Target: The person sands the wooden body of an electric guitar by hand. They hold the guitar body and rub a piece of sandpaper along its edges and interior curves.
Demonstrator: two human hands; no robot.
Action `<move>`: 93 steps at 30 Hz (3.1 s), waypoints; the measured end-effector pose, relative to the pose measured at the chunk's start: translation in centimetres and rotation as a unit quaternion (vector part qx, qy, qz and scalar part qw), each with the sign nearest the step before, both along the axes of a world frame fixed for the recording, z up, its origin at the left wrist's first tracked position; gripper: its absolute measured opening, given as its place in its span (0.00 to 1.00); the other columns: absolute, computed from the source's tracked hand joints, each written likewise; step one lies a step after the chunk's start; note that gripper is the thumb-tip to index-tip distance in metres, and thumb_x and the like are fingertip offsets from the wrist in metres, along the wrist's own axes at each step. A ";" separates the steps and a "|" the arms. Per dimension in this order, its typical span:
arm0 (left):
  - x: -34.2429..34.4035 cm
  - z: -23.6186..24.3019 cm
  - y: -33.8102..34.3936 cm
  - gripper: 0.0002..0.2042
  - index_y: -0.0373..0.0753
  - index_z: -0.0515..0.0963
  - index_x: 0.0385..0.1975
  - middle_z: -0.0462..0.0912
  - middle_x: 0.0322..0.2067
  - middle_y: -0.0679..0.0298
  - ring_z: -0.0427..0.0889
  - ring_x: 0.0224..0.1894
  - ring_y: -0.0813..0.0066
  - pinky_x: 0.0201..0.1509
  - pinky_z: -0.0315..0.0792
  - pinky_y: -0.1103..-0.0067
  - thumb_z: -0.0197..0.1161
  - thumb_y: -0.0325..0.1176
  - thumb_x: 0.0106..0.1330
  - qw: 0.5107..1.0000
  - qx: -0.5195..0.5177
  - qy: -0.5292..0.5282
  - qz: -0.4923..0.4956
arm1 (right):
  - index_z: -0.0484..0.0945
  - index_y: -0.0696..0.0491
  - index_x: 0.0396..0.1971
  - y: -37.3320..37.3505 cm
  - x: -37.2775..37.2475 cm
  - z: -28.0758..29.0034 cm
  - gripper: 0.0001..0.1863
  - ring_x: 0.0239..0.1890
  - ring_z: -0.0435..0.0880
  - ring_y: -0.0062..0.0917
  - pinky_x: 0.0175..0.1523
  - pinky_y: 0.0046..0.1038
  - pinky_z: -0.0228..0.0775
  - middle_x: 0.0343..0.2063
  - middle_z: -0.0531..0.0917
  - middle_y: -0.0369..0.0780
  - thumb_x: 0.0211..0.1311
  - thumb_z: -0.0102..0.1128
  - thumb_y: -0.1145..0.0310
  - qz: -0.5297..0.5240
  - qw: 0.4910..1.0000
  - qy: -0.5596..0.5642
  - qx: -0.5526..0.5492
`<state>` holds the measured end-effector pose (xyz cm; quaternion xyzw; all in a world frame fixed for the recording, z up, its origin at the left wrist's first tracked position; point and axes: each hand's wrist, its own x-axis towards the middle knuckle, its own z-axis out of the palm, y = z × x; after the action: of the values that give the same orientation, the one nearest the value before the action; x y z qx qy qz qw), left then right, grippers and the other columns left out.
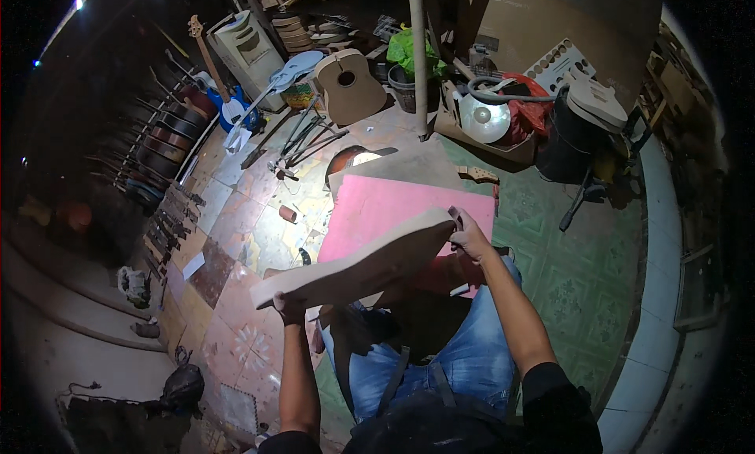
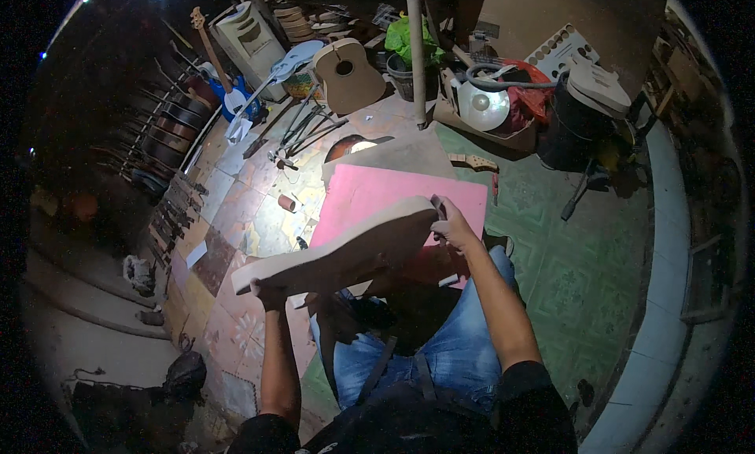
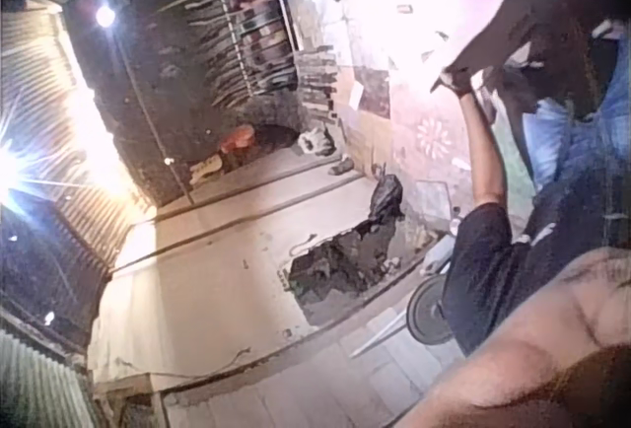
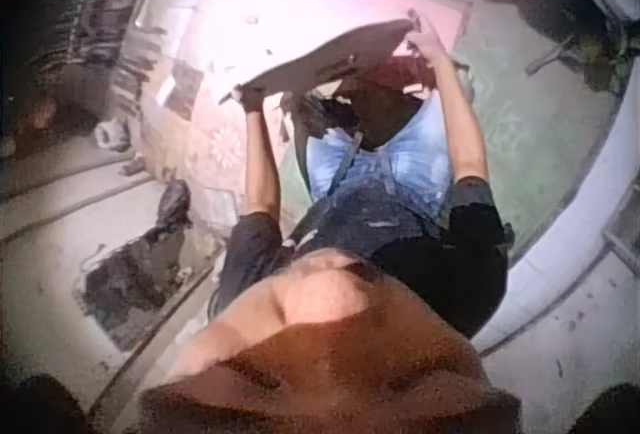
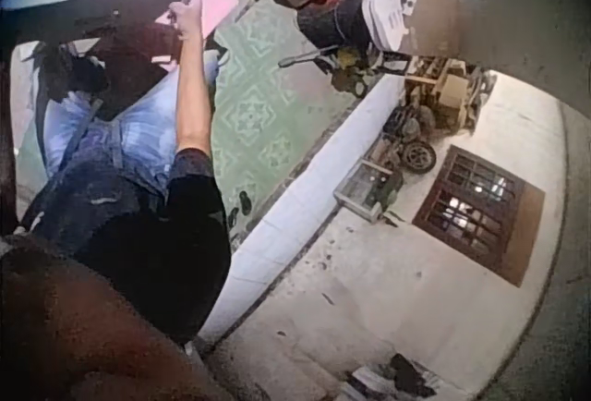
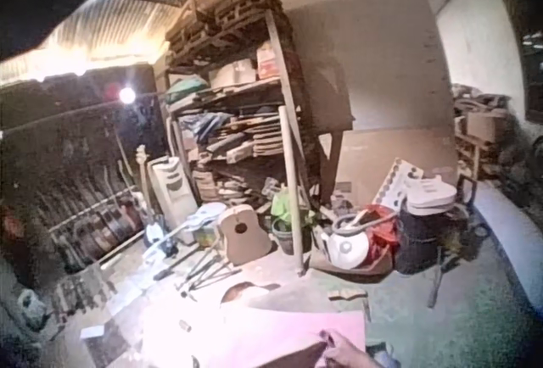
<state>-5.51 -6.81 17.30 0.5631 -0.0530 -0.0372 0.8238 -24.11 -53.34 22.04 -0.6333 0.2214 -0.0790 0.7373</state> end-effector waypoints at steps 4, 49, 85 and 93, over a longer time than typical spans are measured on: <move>0.0 4.6 -3.5 0.34 0.35 0.67 0.61 0.81 0.50 0.49 0.82 0.52 0.55 0.58 0.76 0.63 0.55 0.59 0.66 0.998 0.002 -0.068 0.018 | 0.71 0.56 0.62 0.5 -0.3 0.6 0.36 0.26 0.80 0.22 0.26 0.24 0.74 0.37 0.80 0.38 0.44 0.55 0.81 -0.071 0.994 -0.079 0.026; -4.9 8.8 -12.6 0.44 0.32 0.58 0.73 0.59 0.74 0.46 0.55 0.76 0.45 0.77 0.44 0.48 0.62 0.58 0.67 0.656 0.698 -0.284 0.053 | 0.70 0.58 0.60 -1.6 1.7 1.3 0.38 0.44 0.76 0.17 0.50 0.20 0.70 0.44 0.77 0.34 0.41 0.59 0.88 -0.119 0.974 -0.121 -0.149; -2.9 7.9 -9.1 0.38 0.36 0.69 0.67 0.65 0.68 0.45 0.70 0.67 0.47 0.72 0.64 0.62 0.78 0.40 0.57 0.835 0.482 -0.212 0.161 | 0.71 0.58 0.57 -0.8 1.1 1.9 0.36 0.32 0.65 0.14 0.38 0.16 0.60 0.31 0.66 0.27 0.39 0.58 0.87 -0.120 0.975 -0.112 -0.150; -0.7 7.0 -7.8 0.27 0.42 0.79 0.61 0.70 0.62 0.50 0.76 0.58 0.61 0.57 0.76 0.73 0.76 0.36 0.61 0.898 0.388 -0.150 0.146 | 0.71 0.58 0.58 -0.4 1.6 2.0 0.36 0.34 0.66 0.14 0.41 0.16 0.62 0.33 0.67 0.27 0.40 0.58 0.87 -0.128 0.971 -0.149 -0.132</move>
<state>-6.19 -14.63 24.26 0.8381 -0.0742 0.1510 0.5189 -22.50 -53.70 24.00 -0.6723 0.1759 -0.2952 0.6557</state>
